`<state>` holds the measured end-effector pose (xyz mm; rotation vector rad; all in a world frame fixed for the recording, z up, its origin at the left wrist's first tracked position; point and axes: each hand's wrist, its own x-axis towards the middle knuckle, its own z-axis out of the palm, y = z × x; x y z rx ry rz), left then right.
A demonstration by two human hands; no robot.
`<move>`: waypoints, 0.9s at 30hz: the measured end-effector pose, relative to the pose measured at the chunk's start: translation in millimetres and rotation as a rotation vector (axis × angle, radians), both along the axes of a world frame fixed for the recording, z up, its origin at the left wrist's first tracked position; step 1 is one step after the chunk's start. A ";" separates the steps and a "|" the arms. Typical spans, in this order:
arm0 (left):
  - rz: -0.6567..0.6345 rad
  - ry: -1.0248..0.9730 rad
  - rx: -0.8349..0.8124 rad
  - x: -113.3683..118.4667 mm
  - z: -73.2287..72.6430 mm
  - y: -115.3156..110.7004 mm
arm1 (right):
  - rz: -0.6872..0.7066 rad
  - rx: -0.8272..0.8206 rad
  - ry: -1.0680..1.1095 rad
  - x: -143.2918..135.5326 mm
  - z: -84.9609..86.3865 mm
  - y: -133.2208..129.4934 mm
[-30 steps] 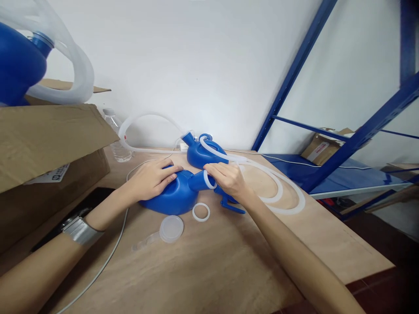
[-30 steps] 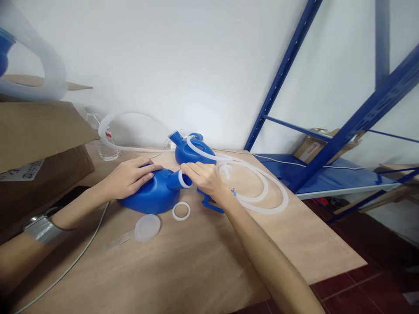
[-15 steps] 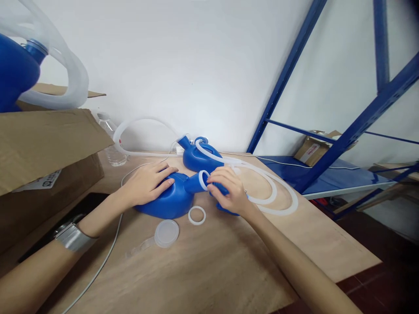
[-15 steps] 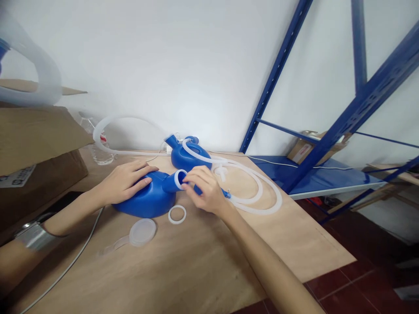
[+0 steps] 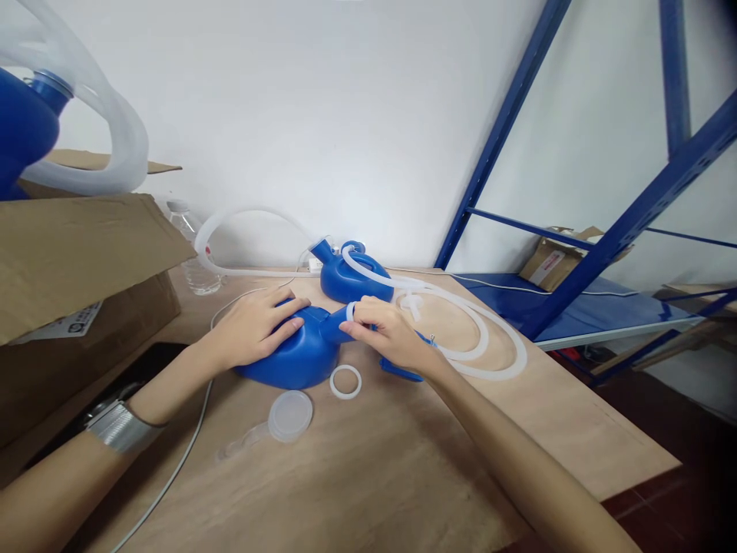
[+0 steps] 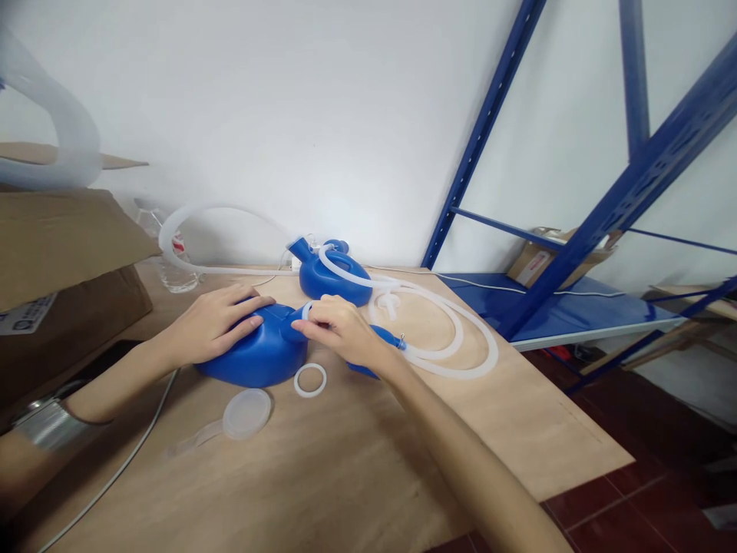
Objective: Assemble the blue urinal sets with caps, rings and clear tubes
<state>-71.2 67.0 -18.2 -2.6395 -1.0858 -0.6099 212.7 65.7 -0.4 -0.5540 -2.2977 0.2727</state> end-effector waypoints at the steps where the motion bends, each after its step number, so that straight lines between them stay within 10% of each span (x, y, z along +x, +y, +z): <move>1: -0.003 -0.001 0.001 -0.2 -0.2 0.1 | 0.002 -0.009 0.005 -0.5 -0.3 -0.1; 18: -0.033 0.031 0.043 -2.3 -2.1 3.3 | -0.010 0.036 0.193 -14.2 -14.4 2.9; 27: -0.014 -0.005 0.033 -1.8 -3.4 3.6 | -0.256 0.147 0.147 49.3 -26.7 -6.9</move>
